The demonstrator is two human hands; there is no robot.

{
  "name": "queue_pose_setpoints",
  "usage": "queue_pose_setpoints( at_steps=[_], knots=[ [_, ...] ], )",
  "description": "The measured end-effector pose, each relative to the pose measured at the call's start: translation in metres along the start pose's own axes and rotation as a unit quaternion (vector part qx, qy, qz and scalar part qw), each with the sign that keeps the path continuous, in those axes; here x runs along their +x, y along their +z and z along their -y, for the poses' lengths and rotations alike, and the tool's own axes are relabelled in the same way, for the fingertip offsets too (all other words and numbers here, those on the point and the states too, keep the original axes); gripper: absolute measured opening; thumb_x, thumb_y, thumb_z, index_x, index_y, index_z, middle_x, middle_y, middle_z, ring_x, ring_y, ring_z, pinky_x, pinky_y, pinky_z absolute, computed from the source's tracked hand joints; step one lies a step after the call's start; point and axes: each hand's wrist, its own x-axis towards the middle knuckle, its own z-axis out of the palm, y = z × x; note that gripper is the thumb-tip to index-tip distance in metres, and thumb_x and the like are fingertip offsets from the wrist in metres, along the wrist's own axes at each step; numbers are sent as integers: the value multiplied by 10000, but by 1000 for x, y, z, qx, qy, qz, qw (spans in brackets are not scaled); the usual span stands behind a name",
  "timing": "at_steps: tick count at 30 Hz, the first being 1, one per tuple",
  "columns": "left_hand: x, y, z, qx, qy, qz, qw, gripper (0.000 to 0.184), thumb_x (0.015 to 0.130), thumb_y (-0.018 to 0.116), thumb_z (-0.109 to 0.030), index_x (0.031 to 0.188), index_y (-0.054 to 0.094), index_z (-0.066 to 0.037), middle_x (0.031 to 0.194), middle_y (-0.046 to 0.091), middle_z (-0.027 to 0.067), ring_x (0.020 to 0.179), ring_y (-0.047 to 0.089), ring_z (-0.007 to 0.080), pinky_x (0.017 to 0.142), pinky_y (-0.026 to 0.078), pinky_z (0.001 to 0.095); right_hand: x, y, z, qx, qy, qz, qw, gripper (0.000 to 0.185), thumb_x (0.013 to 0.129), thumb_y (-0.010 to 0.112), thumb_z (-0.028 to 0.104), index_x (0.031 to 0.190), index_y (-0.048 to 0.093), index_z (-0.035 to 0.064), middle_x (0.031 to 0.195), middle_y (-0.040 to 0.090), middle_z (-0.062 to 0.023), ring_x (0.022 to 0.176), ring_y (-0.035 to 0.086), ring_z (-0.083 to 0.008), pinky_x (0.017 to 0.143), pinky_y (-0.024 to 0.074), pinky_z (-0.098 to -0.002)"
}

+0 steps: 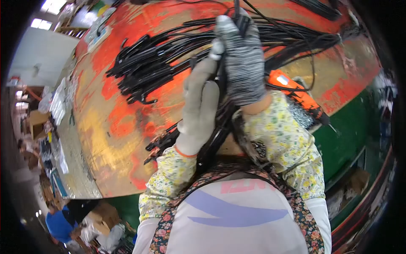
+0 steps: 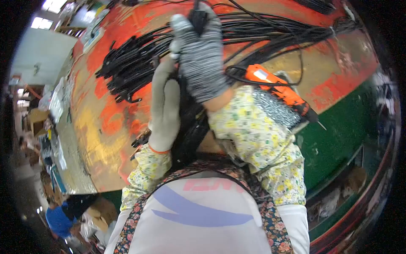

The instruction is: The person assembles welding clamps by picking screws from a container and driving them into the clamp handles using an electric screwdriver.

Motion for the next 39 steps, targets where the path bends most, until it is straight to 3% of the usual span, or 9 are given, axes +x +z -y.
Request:
queue_pose_setpoints(
  at_steps=[6,10,16,23,27,31,33,37,39],
  knots=[
    [1,40,-5,-308,-236,59,920,887,790,601,112,1483,81,-77,1405,340,160,1273,410,250,1040,382,380,-24,-28,16,-367,-136,78,917,704,876,657,62,1453,255,78,1165,498,-77,1028,511,-159,934,436,-329],
    [-7,32,-5,-429,-500,27,752,99,952,532,-239,922,477,-163,548,340,-70,365,302,44,321,243,202,-55,-101,91,-630,-222,100,737,574,804,724,111,1313,467,52,1184,560,-125,1036,556,-283,931,435,-377],
    [-21,32,-18,-460,-547,71,696,94,967,491,-224,943,412,-181,524,354,-25,352,317,85,302,218,229,-111,-199,133,-867,-131,-4,481,548,757,727,377,1164,560,51,1098,612,-134,1001,570,-313,889,430,-441],
    [-24,55,-14,-503,-552,123,654,120,920,518,-108,986,431,-159,625,427,-8,439,382,95,363,264,235,-80,-194,145,-894,21,113,433,581,712,731,340,1197,567,67,1014,621,-132,918,590,-305,812,477,-410],
    [-18,58,-24,-478,-563,70,670,347,865,605,-43,1142,411,-119,826,555,63,657,540,147,514,427,288,-81,-185,166,-839,-129,48,526,543,717,780,289,1175,582,75,988,624,-125,901,620,-299,772,504,-376],
    [-21,59,-21,-486,-554,66,673,442,835,635,-37,1186,377,-113,849,571,84,658,559,174,506,434,321,-88,-192,199,-645,-105,-48,755,674,720,800,165,1295,464,64,1014,597,-69,823,616,-180,732,524,-319],
    [-13,56,-24,-452,-575,104,674,473,830,632,-43,1206,356,-122,790,554,75,617,544,162,489,426,311,-87,-150,200,-246,-123,-53,960,758,757,775,146,1385,356,73,1062,591,-93,795,613,-176,691,534,-319],
    [-7,50,-20,-422,-595,159,665,549,810,620,-23,1219,285,-171,645,432,-4,548,468,100,479,397,262,-85,-130,180,-82,-195,-53,976,786,832,695,101,1463,226,82,1120,578,-119,812,613,-174,638,533,-318],
    [-5,49,-27,-387,-603,142,683,233,866,560,-86,1055,433,-136,658,417,-38,564,437,75,490,376,226,-85,-137,167,-61,-177,-20,982,742,876,654,152,1472,215,108,1038,565,-87,752,562,-151,559,469,-279]
  ],
)
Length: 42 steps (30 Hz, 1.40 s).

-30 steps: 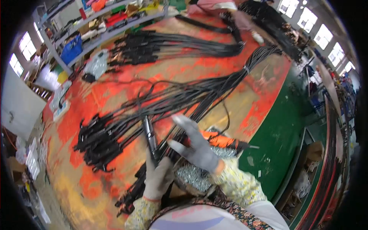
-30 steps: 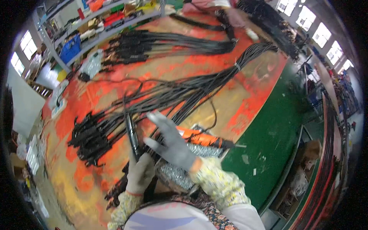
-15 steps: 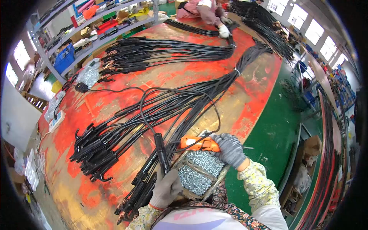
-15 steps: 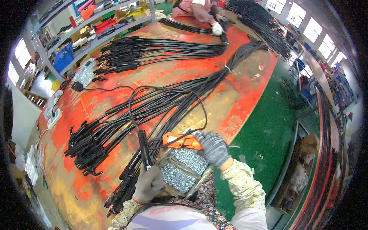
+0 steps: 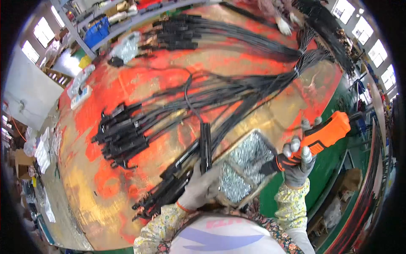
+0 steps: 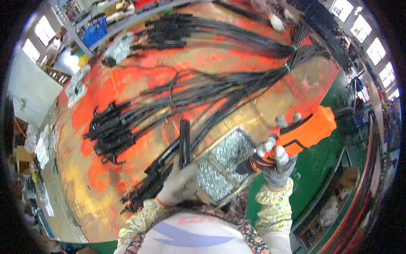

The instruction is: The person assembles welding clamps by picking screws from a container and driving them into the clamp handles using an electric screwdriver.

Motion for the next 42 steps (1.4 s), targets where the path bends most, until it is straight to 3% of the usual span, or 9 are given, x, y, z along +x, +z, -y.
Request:
queue_pose_setpoints(
  at_steps=[1,3,5,7,11,15,32,33,42],
  knots=[
    [4,-4,2,14,14,17,1000,76,902,521,-136,960,476,-117,662,407,-49,579,431,67,513,370,209,-4,-10,-3,33,41,36,998,727,890,639,173,1473,209,116,1020,548,-77,725,536,-134,546,451,-265],
    [18,-16,17,8,90,43,995,160,935,492,-184,790,496,-116,643,421,-55,530,410,65,460,322,214,-16,-23,-6,45,96,39,994,686,915,607,206,1471,210,142,965,517,-56,693,491,-122,529,416,-250],
    [25,-28,26,-100,64,83,990,91,934,526,-183,897,500,-105,634,445,-44,509,425,66,441,325,220,-14,5,-10,-9,50,-19,999,609,939,568,241,1455,253,160,873,510,-37,714,481,-152,547,420,-264],
    [29,-32,29,-152,55,86,983,126,934,560,-183,1003,505,-93,625,468,-33,488,440,67,423,328,225,-13,-2,-16,-48,12,18,999,603,934,576,261,1444,272,150,857,499,-37,729,497,-170,591,445,-290],
    [23,-23,16,-58,76,16,995,419,824,685,-168,1151,441,-73,615,469,-23,419,387,65,359,276,240,-26,-9,-22,4,40,49,998,603,927,582,248,1438,279,145,823,490,-30,713,495,-171,605,441,-300],
    [22,-24,9,-30,37,13,999,784,782,728,-168,1409,267,-70,663,494,-22,471,422,53,393,326,214,-38,-12,-27,-42,43,22,998,601,920,585,223,1431,282,130,785,483,-19,677,472,-147,594,421,-290],
    [24,-24,14,-15,46,-3,999,901,785,740,-171,1462,160,-35,734,520,-12,509,446,46,421,368,202,-52,-6,-44,-140,-8,-21,990,586,883,593,93,1399,315,84,770,470,-5,674,434,-84,623,396,-273],
    [24,-23,15,-16,51,-11,999,902,786,739,-171,1462,158,-36,736,519,-12,511,447,46,423,364,200,-49,-13,-43,-80,5,36,996,563,890,596,120,1385,330,99,765,468,-5,685,449,-99,622,408,-278],
    [22,-13,18,5,95,-37,995,877,847,662,-311,1475,103,-64,741,509,1,489,407,54,412,323,226,-35,5,-9,29,46,26,998,418,933,544,228,1333,430,180,790,459,12,770,488,-146,637,488,-336]
  ],
)
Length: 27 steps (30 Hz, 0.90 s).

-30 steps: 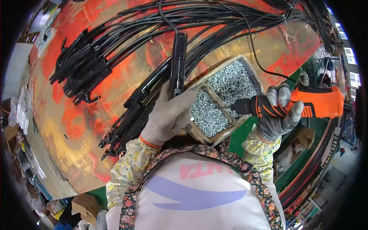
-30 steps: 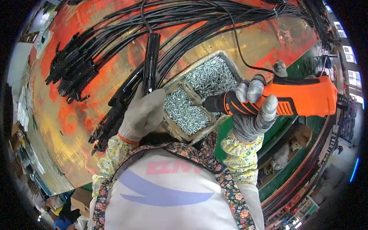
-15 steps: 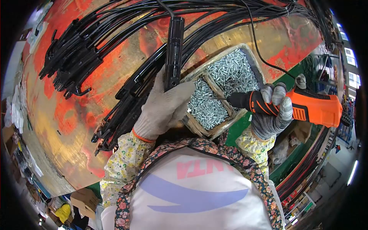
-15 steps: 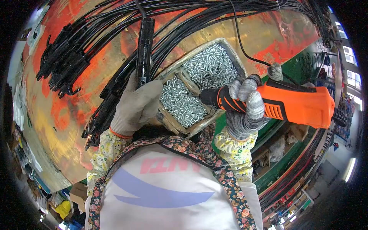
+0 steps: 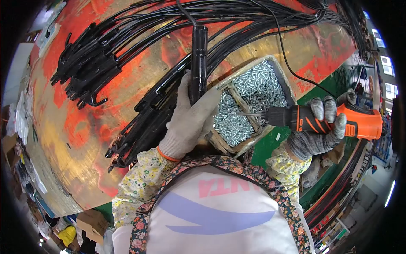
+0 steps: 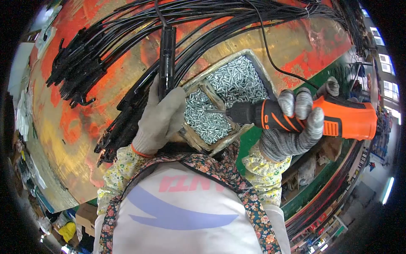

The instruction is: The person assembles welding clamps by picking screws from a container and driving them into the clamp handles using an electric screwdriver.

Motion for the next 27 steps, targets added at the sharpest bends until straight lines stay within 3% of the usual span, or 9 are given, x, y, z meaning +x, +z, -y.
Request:
queue_pose_setpoints(
  at_steps=[4,5,8,9,13,19,21,25,27],
  knots=[
    [-4,2,-5,-20,-30,-34,999,651,922,514,-431,1458,261,-163,758,506,-10,541,428,70,463,349,202,7,21,-4,68,11,10,998,430,925,541,234,1338,433,179,788,456,15,772,488,-138,663,488,-340],
    [-4,-1,-3,12,-6,-10,1000,672,927,427,-592,1454,279,-201,769,514,12,553,448,95,465,361,217,6,27,-8,82,16,20,996,435,924,541,235,1341,430,178,788,455,16,772,488,-137,667,487,-341],
    [-4,-8,1,-7,10,13,1000,701,946,351,-596,1469,192,-157,771,519,26,498,422,78,433,352,228,3,39,-19,68,7,34,997,443,923,537,238,1346,420,180,785,449,20,768,490,-134,666,487,-335],
    [-6,-8,-1,11,-7,6,1000,701,934,256,-667,1458,250,-201,791,521,25,500,430,84,433,357,229,1,45,-23,72,16,21,997,455,926,533,237,1357,402,175,785,446,16,767,496,-138,659,494,-340],
    [0,-13,5,-2,-10,20,1000,706,933,246,-673,1454,262,-198,777,521,21,511,439,88,436,365,238,4,39,-31,62,20,82,995,441,931,532,243,1345,393,177,797,439,6,774,506,-155,643,516,-384],
    [1,-10,7,1,16,2,1000,682,948,240,-644,1461,249,-194,773,535,19,504,449,96,402,352,253,-8,38,-47,16,9,31,999,295,939,534,282,1190,439,160,789,417,2,753,500,-171,602,497,-393],
    [2,-9,7,15,29,-10,999,689,944,252,-646,1459,247,-189,779,541,20,500,455,98,397,352,254,-13,48,-50,20,2,0,1000,340,932,543,239,1223,390,156,756,420,1,699,466,-154,602,469,-358],
    [-5,-11,0,3,-5,20,1000,736,915,283,-682,1450,257,-176,778,552,27,505,460,101,420,368,259,-22,50,-49,5,11,8,1000,694,887,629,158,1456,234,212,702,480,-21,573,428,-141,553,428,-289],
    [-6,-7,-3,21,-6,2,1000,770,895,305,-709,1451,257,-178,772,555,31,505,459,102,426,372,260,-22,53,-49,-16,16,30,999,653,888,617,139,1430,259,203,708,484,-22,567,425,-132,550,423,-287]
  ],
)
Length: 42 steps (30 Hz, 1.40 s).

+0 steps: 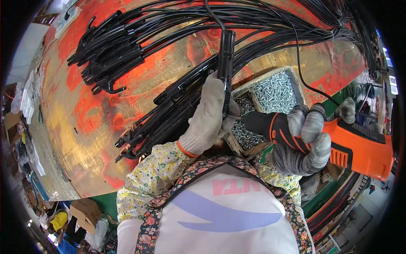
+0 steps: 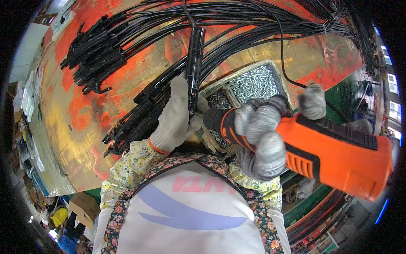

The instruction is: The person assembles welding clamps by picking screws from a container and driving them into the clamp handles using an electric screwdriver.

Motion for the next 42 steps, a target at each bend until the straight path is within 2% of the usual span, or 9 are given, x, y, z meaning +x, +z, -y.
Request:
queue_pose_setpoints(
  at_steps=[11,16,21,22,24,27,29,31,42],
  knots=[
    [8,-11,5,-97,-101,9,990,737,869,268,-764,1397,379,-261,784,519,24,547,483,123,476,376,254,21,8,-10,-47,-40,78,995,443,889,548,36,1289,399,154,744,508,-31,531,406,-86,535,399,-272],
    [7,-7,10,-115,-27,4,993,774,775,357,-842,1015,518,-124,744,534,36,507,445,103,415,323,257,21,5,-9,-70,-17,65,995,285,874,584,126,1122,444,124,697,493,-16,505,393,-86,507,380,-265],
    [3,4,8,-68,-61,-51,995,781,742,385,-860,996,514,-133,732,522,25,510,442,93,420,319,236,29,-4,14,-13,-2,54,998,204,858,619,216,955,488,93,649,479,-2,478,381,-87,479,361,-257],
    [7,-8,7,-62,-106,27,992,755,750,432,-832,1029,496,-133,731,519,7,506,438,87,424,324,229,35,-7,26,21,6,64,998,207,855,626,234,922,497,87,640,476,0,473,378,-87,473,357,-256],
    [-4,6,6,-89,-69,-14,994,544,866,552,-594,1095,471,-107,686,483,-18,498,422,85,435,331,219,46,-16,47,71,14,75,995,232,849,641,270,855,515,75,621,470,6,463,373,-87,462,350,-253],
    [-9,32,2,-58,-40,-61,996,332,897,596,-289,1135,471,-93,692,458,-35,530,416,70,467,335,200,52,-47,60,-151,-176,-164,959,192,820,666,136,935,529,64,699,504,-27,575,441,-119,555,411,-296],
    [-6,38,5,-60,-36,-72,995,379,871,625,-153,1200,449,-84,737,465,-42,561,420,55,484,335,192,44,-71,64,-200,-135,-63,968,583,859,643,123,1365,363,55,763,454,0,728,459,-148,630,402,-286],
    [-4,24,6,-77,-49,-25,996,470,835,653,-74,1251,433,-72,776,469,-45,592,424,41,502,341,186,43,-76,58,-222,-158,-88,958,621,855,644,106,1388,334,38,734,444,-3,683,439,-126,621,405,-277],
    [-2,25,4,-34,-20,24,999,567,828,649,-80,1300,336,-55,684,479,-7,453,381,43,377,268,197,31,-83,24,-195,-142,-173,955,620,842,636,25,1378,327,-11,713,487,-26,634,440,-118,602,419,-315]
  ],
)
